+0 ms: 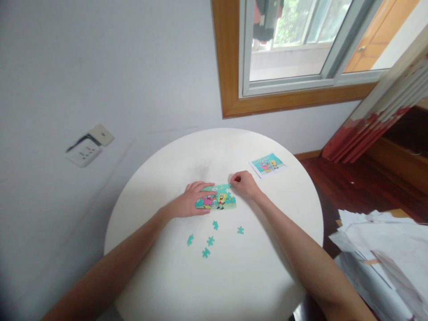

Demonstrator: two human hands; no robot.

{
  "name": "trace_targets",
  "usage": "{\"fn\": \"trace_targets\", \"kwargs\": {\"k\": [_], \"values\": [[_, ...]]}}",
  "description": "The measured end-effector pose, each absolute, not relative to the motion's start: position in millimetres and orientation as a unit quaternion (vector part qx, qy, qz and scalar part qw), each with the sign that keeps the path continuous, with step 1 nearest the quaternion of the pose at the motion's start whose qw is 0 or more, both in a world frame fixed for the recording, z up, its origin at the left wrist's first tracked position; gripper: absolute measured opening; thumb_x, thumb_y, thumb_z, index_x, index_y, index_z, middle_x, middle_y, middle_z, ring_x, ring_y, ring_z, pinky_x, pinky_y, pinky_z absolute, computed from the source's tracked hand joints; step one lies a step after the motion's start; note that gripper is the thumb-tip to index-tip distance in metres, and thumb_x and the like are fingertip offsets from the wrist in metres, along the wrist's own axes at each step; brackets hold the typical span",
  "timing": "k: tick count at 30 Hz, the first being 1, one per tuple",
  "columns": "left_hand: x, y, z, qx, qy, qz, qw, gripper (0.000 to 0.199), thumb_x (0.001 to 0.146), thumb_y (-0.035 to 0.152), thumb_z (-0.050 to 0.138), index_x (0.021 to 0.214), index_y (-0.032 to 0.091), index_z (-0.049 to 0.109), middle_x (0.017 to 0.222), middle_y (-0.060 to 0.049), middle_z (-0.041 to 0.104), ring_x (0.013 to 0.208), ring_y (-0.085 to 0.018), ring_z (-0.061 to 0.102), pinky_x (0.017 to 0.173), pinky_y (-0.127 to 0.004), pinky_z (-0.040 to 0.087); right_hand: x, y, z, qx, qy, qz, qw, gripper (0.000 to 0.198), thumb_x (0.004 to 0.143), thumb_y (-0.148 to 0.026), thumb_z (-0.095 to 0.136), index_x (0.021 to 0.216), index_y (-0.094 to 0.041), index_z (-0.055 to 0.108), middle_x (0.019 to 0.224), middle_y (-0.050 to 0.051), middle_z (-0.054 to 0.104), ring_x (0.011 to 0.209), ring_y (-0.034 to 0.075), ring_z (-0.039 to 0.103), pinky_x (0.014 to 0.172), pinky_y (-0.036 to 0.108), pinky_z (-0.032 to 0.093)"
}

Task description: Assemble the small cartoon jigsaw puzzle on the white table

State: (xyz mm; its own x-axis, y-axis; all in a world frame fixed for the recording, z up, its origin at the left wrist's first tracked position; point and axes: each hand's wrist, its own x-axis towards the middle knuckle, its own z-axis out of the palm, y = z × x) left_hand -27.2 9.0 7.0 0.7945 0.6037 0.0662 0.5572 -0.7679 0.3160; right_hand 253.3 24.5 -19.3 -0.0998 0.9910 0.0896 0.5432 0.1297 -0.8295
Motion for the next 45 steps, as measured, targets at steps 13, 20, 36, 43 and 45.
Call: {"fn": "trace_targets", "kwargs": {"k": [13,20,36,43,45], "values": [[-26.9,8.8,7.3,0.935,0.314,0.079,0.143,0.061,0.082,0.055,0.070,0.138,0.038,0.054,0.154,-0.003,0.041,0.138,-0.032,0.034,0.114,-0.052,0.025,248.6,19.1,-9.2,-0.624,-0.696,0.244,0.258,0.010,0.075,-0.020,0.065,0.076,-0.018,0.075,0.074,0.004,0.074,0.068,0.016,0.064,0.064,0.024,0.043],[-26.3,8.7,6.5,0.934,0.314,0.088,0.147,0.060,0.082,0.055,0.070,0.137,0.038,0.055,0.152,-0.003,0.043,0.136,-0.032,0.036,0.113,-0.051,0.026,254.9,27.3,-18.4,-0.632,-0.650,0.252,0.338,0.018,0.082,-0.024,0.058,0.074,-0.015,0.071,0.072,0.005,0.072,0.065,0.015,0.061,0.061,0.023,0.042],[-31.2,14.8,3.3,0.924,0.346,0.097,0.129,0.061,0.081,0.056,0.072,0.137,0.037,0.056,0.151,-0.004,0.045,0.134,-0.033,0.039,0.110,-0.052,0.029,240.0,8.6,-4.4,-0.642,-0.719,0.149,0.222,0.018,0.086,-0.024,0.059,0.094,-0.020,0.075,0.096,0.006,0.071,0.083,0.018,0.063,0.068,0.024,0.038],[-30.5,14.8,4.4,0.925,0.345,0.093,0.131,0.061,0.081,0.055,0.072,0.137,0.037,0.055,0.151,-0.004,0.044,0.135,-0.033,0.038,0.111,-0.053,0.028,236.8,7.6,-2.2,-0.651,-0.711,0.151,0.218,0.017,0.086,-0.024,0.060,0.093,-0.020,0.075,0.096,0.006,0.071,0.083,0.018,0.062,0.067,0.025,0.037],[-30.3,14.7,4.8,0.925,0.345,0.092,0.132,0.061,0.081,0.055,0.072,0.137,0.037,0.056,0.151,-0.004,0.044,0.134,-0.033,0.038,0.110,-0.053,0.028,237.3,7.5,-0.4,-0.650,-0.712,0.154,0.216,0.018,0.087,-0.023,0.058,0.094,-0.020,0.075,0.096,0.007,0.070,0.083,0.018,0.062,0.068,0.025,0.037]]}}
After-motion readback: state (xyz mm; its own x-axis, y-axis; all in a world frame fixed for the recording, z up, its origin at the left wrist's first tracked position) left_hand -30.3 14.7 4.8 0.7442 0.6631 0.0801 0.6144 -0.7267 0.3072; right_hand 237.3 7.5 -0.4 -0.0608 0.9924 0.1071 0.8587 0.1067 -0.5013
